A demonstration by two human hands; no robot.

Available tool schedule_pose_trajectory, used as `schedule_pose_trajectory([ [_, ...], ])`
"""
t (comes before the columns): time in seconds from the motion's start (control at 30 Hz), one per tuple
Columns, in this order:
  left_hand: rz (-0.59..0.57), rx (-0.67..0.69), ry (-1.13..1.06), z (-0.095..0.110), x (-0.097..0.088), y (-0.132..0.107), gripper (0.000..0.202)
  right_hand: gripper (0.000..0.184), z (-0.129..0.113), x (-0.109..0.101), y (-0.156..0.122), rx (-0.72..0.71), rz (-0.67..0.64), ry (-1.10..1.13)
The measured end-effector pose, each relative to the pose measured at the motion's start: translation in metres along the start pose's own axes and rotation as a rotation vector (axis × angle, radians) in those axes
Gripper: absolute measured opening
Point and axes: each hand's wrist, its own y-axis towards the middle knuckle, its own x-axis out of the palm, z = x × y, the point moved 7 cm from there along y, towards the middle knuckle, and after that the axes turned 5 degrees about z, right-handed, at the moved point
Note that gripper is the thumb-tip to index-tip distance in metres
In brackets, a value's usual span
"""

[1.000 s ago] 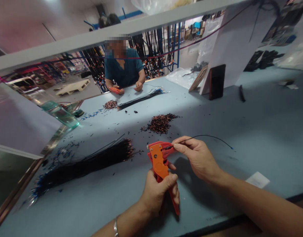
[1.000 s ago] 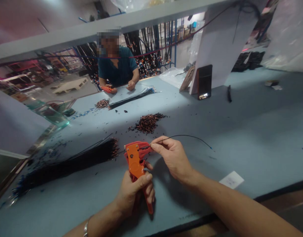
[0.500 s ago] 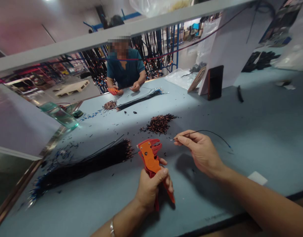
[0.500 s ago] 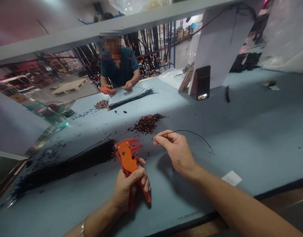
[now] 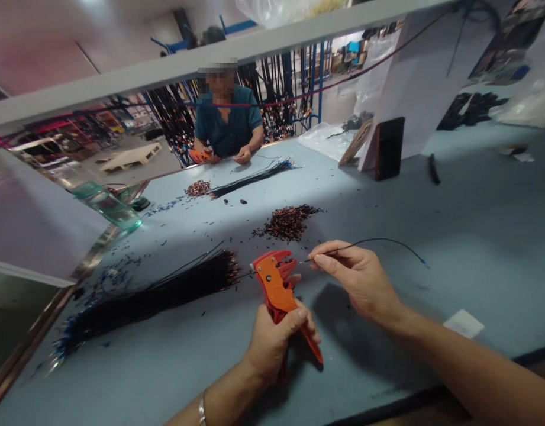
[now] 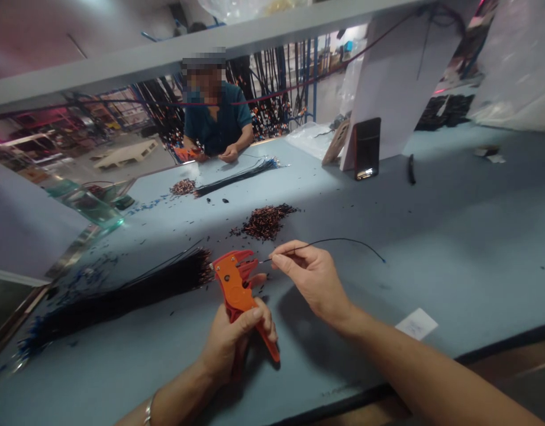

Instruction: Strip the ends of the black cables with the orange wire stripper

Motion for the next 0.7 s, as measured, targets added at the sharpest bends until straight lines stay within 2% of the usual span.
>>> schedule_pose_trajectory([
  [0.13, -0.057, 0.01, -0.016, -0.001, 0.005, -0.002, 0.061, 0.007, -0.022, 0.001, -0.007, -0.279, -0.025, -0.167],
  [0.3, -0.129, 0.034, 0.017, -0.003, 0.007, -0.003, 0.033, 0.012, -0.053, 0.01, -0.025, -0.693, -0.086, -0.368],
  [0.4, -0.129, 0.037, 0.056, -0.006, 0.004, -0.003, 0.029, 0.015, -0.062, 0.017, -0.036, -0.877, -0.123, -0.465],
  [0.5, -0.125, 0.052, 0.048, -0.007, 0.002, -0.003, 0.028, 0.015, -0.063, 0.023, -0.041, -0.951, -0.157, -0.496],
  [0.7, -0.1, 0.053, 0.029, -0.006, 0.002, -0.003, 0.027, 0.014, -0.058, 0.027, -0.042, -0.954, -0.151, -0.549],
])
